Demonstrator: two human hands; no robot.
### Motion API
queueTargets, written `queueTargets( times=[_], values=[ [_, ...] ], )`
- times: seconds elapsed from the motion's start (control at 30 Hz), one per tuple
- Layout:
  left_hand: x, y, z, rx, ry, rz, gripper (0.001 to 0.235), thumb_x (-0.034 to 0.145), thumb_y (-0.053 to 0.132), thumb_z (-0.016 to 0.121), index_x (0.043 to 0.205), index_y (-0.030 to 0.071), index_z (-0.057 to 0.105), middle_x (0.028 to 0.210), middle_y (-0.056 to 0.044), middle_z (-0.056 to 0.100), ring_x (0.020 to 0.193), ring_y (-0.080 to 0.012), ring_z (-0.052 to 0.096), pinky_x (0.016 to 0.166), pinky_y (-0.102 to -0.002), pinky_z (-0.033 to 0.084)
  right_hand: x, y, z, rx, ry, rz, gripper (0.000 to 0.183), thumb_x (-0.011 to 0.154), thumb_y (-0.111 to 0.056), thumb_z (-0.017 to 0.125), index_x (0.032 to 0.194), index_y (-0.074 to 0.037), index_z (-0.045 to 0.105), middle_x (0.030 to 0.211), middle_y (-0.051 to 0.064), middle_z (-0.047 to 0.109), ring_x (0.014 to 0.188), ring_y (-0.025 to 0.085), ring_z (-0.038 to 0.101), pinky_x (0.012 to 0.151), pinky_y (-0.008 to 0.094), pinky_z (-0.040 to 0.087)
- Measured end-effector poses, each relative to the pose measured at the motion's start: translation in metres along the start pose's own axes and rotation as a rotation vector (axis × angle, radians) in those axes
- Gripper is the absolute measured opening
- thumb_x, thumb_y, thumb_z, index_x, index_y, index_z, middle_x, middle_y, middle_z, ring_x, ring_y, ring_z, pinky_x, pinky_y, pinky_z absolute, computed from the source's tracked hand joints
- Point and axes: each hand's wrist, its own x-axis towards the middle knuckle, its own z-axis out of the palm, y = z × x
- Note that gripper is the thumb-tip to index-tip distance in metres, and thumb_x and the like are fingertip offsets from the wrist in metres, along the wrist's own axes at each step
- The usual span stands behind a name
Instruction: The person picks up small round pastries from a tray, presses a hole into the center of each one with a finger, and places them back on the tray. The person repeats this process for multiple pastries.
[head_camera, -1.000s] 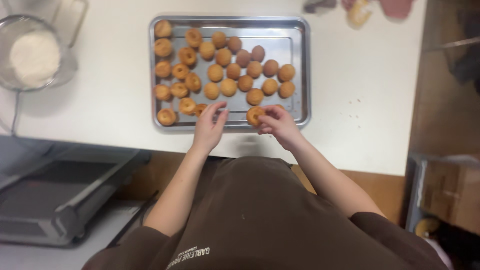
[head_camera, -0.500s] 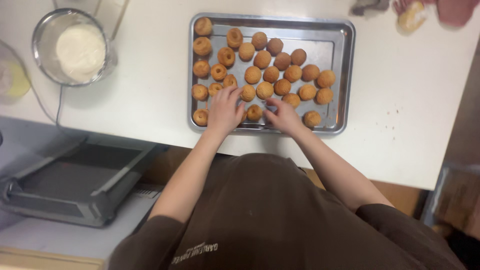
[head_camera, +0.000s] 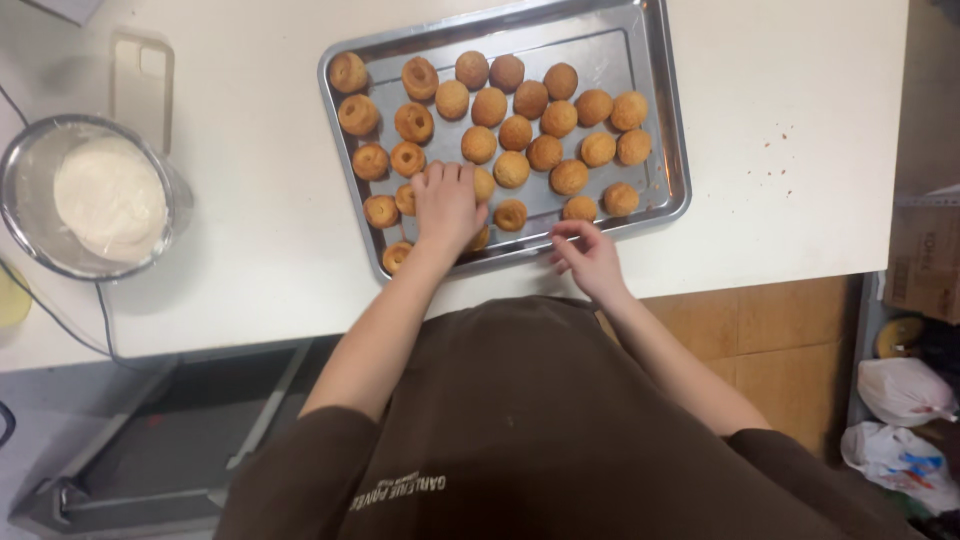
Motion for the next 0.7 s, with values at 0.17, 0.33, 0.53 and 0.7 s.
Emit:
queueTargets(
  times=[0.17, 0.33, 0.53, 0.7],
  values=[
    [-0.039, 0.023, -0.019, -0.393, 0.177, 0.143, 0.066, 0.068, 0.014, 0.085, 0.126, 0.008, 0.054, 0.12, -0.013, 0.065, 0.119, -0.0318, 0.059, 0.101, -0.047, 0.039, -0.003, -0.008, 0.051, 0.473, -0.227, 0.172, 0.042, 0.107, -0.035, 0.044, 0.137, -0.006, 0.049, 0.119, 0.013, 0.069, 0.098, 0.02, 0.071, 0.084, 0.036, 0.061],
    [-0.046, 0.04, -0.04, -0.544, 0.266, 0.246, 0.065, 0.075, 0.01, 0.087, 0.129, 0.008, 0.05, 0.121, -0.01, 0.064, 0.114, -0.0335, 0.063, 0.1, -0.045, 0.046, -0.008, -0.038, 0.072, 0.561, -0.264, 0.054, 0.048, 0.114, -0.031, 0.047, 0.148, 0.002, 0.046, 0.133, 0.014, 0.063, 0.117, 0.021, 0.064, 0.098, 0.038, 0.054],
    [-0.041, 0.05, -0.089, -0.702, 0.264, 0.31, 0.061, 0.076, 0.014, 0.088, 0.129, 0.007, 0.058, 0.134, -0.011, 0.062, 0.125, -0.0342, 0.061, 0.107, -0.044, 0.048, -0.022, -0.093, 0.052, 0.589, -0.355, -0.174, 0.06, 0.094, 0.002, 0.069, 0.148, -0.005, 0.043, 0.136, 0.013, 0.058, 0.121, 0.028, 0.063, 0.107, 0.046, 0.054],
    [-0.037, 0.068, -0.114, -0.531, 0.359, 0.437, 0.055, 0.078, 0.025, 0.091, 0.124, 0.011, 0.064, 0.135, -0.008, 0.058, 0.129, -0.032, 0.055, 0.109, -0.049, 0.042, -0.041, -0.12, 0.038, 0.549, -0.396, -0.303, 0.07, 0.09, 0.012, 0.07, 0.152, -0.005, 0.042, 0.144, 0.013, 0.053, 0.131, 0.026, 0.06, 0.112, 0.046, 0.054]
  ],
)
